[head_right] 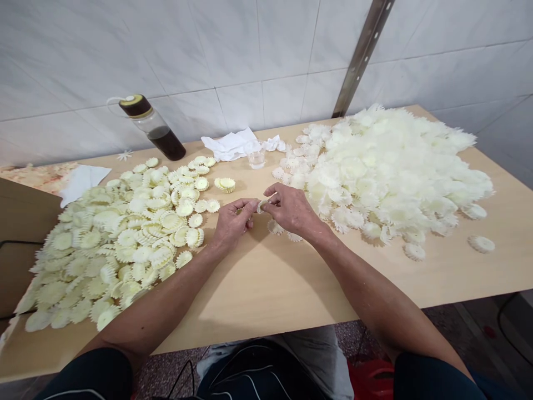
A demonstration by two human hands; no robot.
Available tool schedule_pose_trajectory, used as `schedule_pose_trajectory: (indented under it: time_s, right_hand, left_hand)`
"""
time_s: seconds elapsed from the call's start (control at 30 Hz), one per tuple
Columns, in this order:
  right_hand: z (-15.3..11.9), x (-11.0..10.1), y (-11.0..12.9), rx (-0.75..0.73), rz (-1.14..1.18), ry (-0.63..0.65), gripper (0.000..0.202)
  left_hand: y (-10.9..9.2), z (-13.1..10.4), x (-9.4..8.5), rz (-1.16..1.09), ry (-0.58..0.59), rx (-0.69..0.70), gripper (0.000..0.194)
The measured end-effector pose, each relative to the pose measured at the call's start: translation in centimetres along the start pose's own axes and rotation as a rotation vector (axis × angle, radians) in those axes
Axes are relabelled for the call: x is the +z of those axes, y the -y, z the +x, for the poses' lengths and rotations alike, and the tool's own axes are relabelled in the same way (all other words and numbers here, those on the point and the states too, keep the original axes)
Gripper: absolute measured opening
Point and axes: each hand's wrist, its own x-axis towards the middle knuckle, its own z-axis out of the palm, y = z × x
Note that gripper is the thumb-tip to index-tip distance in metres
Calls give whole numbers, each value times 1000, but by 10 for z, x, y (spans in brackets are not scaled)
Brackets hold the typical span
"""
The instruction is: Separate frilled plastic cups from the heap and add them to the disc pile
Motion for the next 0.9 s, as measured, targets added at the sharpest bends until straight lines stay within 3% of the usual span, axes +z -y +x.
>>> schedule_pose_trajectory:
  time_s: [0.23, 0.5, 0.73, 0.9]
  right_hand:
    - [0, 2, 0, -25, 13, -1, 12]
    - [-3, 0, 4, -71, -1, -32, 25]
    - [0, -2, 2, -36, 119, -203, 26]
    - [1, -34, 3, -128, 49, -412, 31]
  left_hand:
    - [3, 2, -1, -13, -22, -19, 45]
    - [1, 6, 0, -196, -65, -137, 50]
    - [1, 10, -2, -291, -122, -140, 51]
    - [-1, 10, -3, -311, -96, -168, 52]
